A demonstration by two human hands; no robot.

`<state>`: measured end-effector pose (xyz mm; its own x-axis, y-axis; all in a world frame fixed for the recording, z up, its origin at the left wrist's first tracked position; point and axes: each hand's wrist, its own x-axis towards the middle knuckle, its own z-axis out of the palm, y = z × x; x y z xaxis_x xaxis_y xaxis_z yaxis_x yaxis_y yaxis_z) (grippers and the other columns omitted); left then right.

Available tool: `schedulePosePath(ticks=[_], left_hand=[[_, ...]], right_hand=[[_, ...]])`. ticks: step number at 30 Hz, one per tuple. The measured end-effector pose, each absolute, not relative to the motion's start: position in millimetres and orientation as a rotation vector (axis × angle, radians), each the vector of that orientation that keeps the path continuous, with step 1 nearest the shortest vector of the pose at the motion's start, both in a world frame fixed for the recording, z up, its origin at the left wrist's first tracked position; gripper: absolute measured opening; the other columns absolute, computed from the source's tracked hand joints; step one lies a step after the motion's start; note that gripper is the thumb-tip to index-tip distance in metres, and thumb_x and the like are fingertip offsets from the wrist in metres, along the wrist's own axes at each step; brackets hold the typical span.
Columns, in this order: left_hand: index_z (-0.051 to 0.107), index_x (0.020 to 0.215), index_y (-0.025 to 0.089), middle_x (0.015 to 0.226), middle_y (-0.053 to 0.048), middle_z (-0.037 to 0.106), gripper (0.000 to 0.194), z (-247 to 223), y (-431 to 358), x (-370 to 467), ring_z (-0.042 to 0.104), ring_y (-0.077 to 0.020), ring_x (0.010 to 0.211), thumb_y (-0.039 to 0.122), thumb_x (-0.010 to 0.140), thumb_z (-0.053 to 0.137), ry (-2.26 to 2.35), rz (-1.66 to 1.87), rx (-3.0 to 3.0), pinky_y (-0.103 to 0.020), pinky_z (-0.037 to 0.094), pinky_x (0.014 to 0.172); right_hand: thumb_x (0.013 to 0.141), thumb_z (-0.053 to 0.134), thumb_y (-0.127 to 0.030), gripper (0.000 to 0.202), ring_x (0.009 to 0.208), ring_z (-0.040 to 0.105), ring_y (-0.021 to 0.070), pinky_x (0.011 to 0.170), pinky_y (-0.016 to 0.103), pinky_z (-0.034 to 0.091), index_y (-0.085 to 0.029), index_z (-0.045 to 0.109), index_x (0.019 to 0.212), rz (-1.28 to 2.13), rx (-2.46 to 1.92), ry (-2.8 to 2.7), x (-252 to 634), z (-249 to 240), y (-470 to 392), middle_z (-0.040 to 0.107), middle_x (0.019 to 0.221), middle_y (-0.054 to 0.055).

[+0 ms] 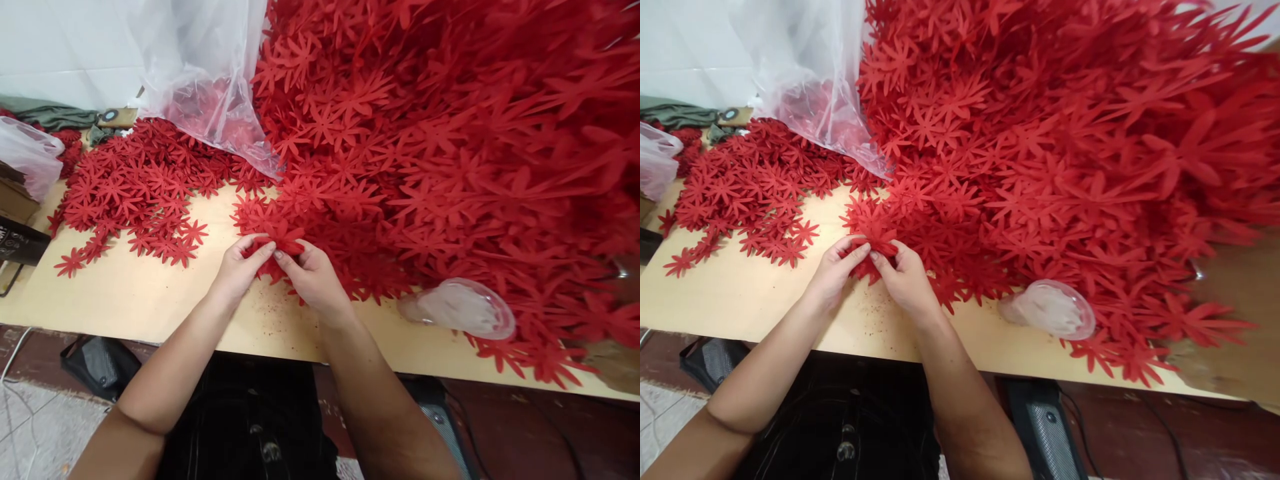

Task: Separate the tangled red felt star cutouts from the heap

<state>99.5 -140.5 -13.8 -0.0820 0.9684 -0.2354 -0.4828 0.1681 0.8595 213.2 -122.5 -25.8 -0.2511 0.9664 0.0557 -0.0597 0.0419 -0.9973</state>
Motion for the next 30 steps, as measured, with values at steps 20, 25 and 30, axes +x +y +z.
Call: schedulePosePath(ticks=[20, 25, 30], left_hand=[[0.061, 0.069, 0.015, 0.062, 0.005, 0.064, 0.031, -22, -133, 98, 0.057, -0.0057, 0.060, 0.031, 0.052, 0.081, 1.065, 1.426, 0.470, -0.020, 0.046, 0.067], [0.059, 0.063, 0.015, 0.055, 0.006, 0.060, 0.033, -23, -132, 96, 0.053, -0.0052, 0.053, 0.037, 0.051, 0.081, 1.101, 1.481, 0.442, -0.020, 0.044, 0.062], [0.066, 0.078, 0.015, 0.068, 0.000, 0.068, 0.036, -23, -135, 103, 0.060, -0.0110, 0.063, 0.042, 0.059, 0.077, 1.087, 1.387, 0.570, -0.028, 0.048, 0.072]], right_hand=[[0.072, 0.062, -0.053, 0.042, 0.050, 0.031, 0.0066, 0.048, 0.023, 0.028, -0.019, 0.044, 0.056, 1.314, -1.197, -1.405, 225, -24, -119, 0.035, 0.052, -0.005], [0.069, 0.067, -0.046, 0.028, 0.061, 0.046, 0.0091, 0.061, 0.024, 0.040, -0.020, 0.059, 0.073, 1.246, -1.217, -1.209, 231, -24, -109, 0.054, 0.068, -0.002], [0.069, 0.067, -0.050, 0.035, 0.081, 0.057, 0.0118, 0.081, 0.028, 0.045, -0.020, 0.064, 0.087, 1.336, -1.149, -1.228, 225, -17, -108, 0.063, 0.086, 0.001]])
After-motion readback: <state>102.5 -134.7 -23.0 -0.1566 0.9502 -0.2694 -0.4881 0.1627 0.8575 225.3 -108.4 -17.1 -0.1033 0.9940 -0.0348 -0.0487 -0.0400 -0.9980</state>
